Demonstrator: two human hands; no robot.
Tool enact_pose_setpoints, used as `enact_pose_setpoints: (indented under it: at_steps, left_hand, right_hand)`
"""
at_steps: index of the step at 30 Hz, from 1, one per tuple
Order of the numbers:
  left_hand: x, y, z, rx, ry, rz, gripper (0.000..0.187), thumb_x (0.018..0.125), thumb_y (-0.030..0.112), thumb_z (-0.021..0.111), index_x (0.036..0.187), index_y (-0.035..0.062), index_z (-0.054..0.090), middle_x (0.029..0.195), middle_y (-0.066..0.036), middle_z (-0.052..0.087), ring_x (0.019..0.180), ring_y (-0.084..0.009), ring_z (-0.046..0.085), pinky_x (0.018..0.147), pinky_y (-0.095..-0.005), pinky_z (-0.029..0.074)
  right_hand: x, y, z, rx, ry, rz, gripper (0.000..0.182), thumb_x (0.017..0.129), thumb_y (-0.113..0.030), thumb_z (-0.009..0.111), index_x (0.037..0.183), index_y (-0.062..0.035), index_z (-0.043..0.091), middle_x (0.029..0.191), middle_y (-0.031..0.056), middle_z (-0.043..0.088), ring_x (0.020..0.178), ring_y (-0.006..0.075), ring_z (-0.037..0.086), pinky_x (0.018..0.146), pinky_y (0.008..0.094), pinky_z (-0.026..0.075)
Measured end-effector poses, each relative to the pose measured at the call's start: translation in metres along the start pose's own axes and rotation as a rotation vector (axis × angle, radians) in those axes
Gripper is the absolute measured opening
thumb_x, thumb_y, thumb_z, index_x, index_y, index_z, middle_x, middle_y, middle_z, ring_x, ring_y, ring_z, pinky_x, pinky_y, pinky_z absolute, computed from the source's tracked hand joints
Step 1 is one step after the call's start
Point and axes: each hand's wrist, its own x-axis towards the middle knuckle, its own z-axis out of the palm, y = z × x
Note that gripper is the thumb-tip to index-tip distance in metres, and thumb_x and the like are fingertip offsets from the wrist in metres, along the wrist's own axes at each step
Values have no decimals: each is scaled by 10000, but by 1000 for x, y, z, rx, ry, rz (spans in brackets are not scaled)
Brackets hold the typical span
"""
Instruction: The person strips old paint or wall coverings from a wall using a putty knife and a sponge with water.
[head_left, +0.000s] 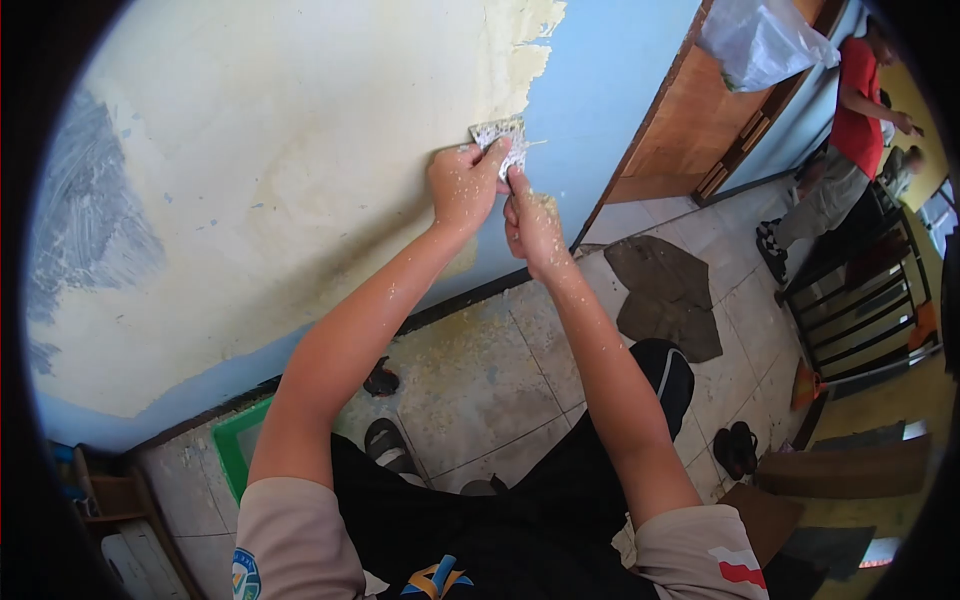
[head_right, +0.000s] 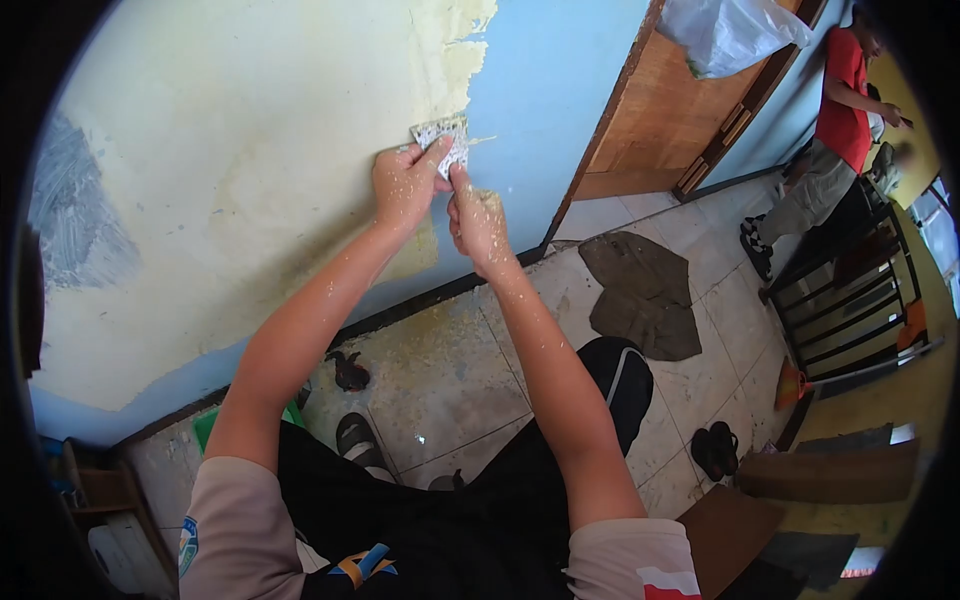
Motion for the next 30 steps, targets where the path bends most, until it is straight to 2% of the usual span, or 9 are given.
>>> enact_pose_setpoints:
  at_steps: [1,6,11,15,18,20,27,30]
  left_hand:
    - [-6,-2,-6,116,-33,-23,383,957,268,722,782,-72,724,644,-101,697,579,-168,721,525,-286,517]
    - [-10,-28,-15,68,-78,-86,360,948,263,726,839,-79,741,665,-106,719,568,-159,716,527,-278,511]
    - [-3,-17,-18,169,-67,-43,346,935,266,736,835,-65,753,641,-105,710,550,-168,711,526,-289,512]
    - [-1,-4,-17,159,-54,-66,356,927,280,743,812,-56,752,606,-97,693,540,-165,705,524,-296,508]
    - [5,0,-16,178,-36,-31,370,920,296,751,800,-54,749,580,-89,677,543,-160,707,533,-296,509]
    - [5,1,-15,148,-28,-10,376,915,307,755,790,-48,747,574,-88,674,545,-158,707,541,-293,508]
    - [5,6,-16,171,-20,-18,364,915,306,749,811,-43,758,599,-98,697,548,-163,709,558,-286,510]
    - [15,19,-13,149,14,37,359,915,306,749,827,-41,764,608,-101,705,562,-169,719,570,-279,515]
  right_hand:
    - [-2,10,1,22,-5,49,599,1031,-592,500,627,-163,394,505,-46,320,383,87,258,374,270,182]
    - [1,39,7,34,-22,86,613,1028,-619,485,628,-165,384,499,-47,316,372,91,249,373,272,169]
    - [0,33,13,127,-97,115,636,1022,-665,445,623,-180,347,492,-47,288,367,92,242,367,273,175]
    - [1,25,17,125,-77,131,642,1019,-677,433,621,-182,339,489,-47,278,363,97,238,364,275,178]
    - [1,15,15,130,-103,96,641,1018,-678,433,621,-184,338,488,-49,274,363,101,237,361,278,179]
    - [0,12,16,142,-67,90,616,1026,-621,477,622,-169,371,488,-48,318,358,92,259,355,288,178]
    - [9,14,21,73,-11,3,632,1019,-653,469,621,-178,348,503,-51,285,375,93,259,357,279,184]
    - [15,-12,17,6,-6,-94,637,1016,-656,471,611,-183,338,507,-54,279,379,93,258,359,278,179]
